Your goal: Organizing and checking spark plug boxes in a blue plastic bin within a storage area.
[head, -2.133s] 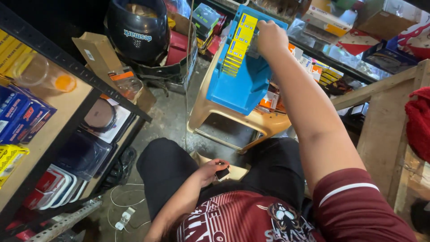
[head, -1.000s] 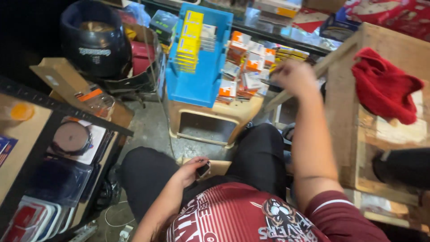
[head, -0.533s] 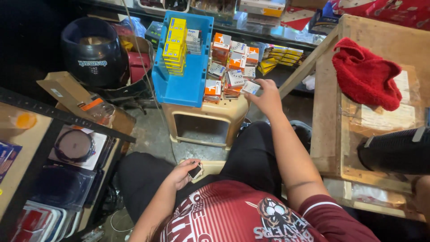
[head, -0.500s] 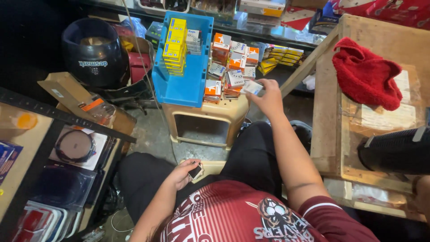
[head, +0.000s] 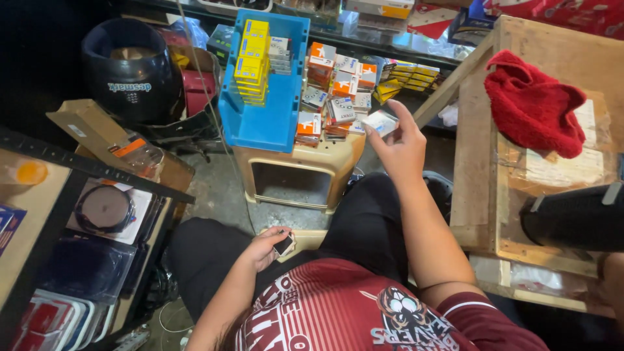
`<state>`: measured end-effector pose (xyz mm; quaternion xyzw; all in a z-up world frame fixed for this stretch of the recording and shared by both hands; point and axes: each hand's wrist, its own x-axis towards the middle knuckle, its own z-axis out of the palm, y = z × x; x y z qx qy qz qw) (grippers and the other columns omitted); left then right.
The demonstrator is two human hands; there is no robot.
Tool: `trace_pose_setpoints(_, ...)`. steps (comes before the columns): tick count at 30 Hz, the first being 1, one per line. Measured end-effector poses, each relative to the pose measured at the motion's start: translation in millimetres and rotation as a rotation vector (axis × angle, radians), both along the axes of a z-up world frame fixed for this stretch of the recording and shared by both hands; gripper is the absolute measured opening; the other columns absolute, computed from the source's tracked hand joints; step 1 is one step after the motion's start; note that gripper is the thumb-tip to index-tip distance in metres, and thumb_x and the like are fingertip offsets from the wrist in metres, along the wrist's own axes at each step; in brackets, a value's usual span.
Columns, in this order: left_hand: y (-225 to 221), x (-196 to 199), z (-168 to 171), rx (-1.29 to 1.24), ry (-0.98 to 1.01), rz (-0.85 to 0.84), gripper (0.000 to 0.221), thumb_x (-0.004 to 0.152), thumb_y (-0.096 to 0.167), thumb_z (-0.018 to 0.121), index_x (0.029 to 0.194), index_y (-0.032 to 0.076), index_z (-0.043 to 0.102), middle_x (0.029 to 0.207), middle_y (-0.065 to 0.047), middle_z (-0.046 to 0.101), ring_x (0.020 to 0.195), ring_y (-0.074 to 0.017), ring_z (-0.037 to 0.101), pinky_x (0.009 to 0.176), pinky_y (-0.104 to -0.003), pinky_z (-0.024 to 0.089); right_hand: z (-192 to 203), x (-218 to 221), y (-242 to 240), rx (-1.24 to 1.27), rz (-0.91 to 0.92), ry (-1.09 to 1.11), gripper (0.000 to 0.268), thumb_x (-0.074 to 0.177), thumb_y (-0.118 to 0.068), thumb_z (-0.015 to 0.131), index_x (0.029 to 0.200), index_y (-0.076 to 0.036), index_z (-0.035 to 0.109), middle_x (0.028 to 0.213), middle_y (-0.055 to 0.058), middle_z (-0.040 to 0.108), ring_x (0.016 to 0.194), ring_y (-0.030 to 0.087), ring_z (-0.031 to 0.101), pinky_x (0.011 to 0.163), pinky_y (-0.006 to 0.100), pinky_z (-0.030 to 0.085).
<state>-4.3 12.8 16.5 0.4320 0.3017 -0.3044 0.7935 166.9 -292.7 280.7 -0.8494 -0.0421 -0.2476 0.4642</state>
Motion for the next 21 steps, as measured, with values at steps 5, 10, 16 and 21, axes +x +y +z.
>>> trace_pose_setpoints(5,-2.5,-0.1,-5.7,-0.014,-0.007,-0.002,0.031,0.093,0.015,0.075,0.124,0.011,0.071,0.101,-0.017,0.074,0.087,-0.0272,0.076,0.078,-0.042,0.066,-9.4,7.0,13.1,0.037,0.046,-0.100,0.040,0.073,-0.021,0.099,0.107,-0.014,0.079,0.087,0.004,0.071,0.069,0.016,0.071,0.067,0.025,0.059)
trace_pose_setpoints(10,-4.0,-1.9,1.1,-0.018,-0.009,-0.003,0.029,0.094,0.015,0.074,0.123,0.011,0.071,0.100,-0.017,0.073,0.086,-0.0271,0.075,0.076,-0.040,0.066,8.2,22.6,28.1,0.063,0.034,-0.099,0.031,0.077,-0.026,0.100,0.097,-0.012,0.081,0.059,0.002,0.062,0.049,0.012,0.062,0.058,0.027,0.054)
trace_pose_setpoints(16,2.8,1.4,-17.5,-0.198,-0.055,-0.025,0.024,0.097,0.011,0.064,0.120,0.007,0.068,0.107,-0.010,0.071,0.090,-0.0215,0.065,0.074,-0.030,0.051,87.8,71.8,84.3,-0.192,0.242,-0.273,0.024,0.095,-0.004,0.077,0.116,0.006,0.073,0.089,0.011,0.075,0.067,0.015,0.060,0.062,0.027,0.048)
trace_pose_setpoints(21,1.7,4.6,-20.8,-0.243,-0.024,-0.032,0.026,0.097,0.009,0.063,0.123,0.007,0.066,0.109,-0.013,0.070,0.089,-0.0243,0.067,0.073,-0.032,0.055,67.4,165.9,135.7,-0.819,0.249,-0.305,0.027,0.086,-0.026,0.077,0.110,-0.015,0.081,0.087,0.007,0.078,0.066,0.036,0.066,0.071,0.045,0.051)
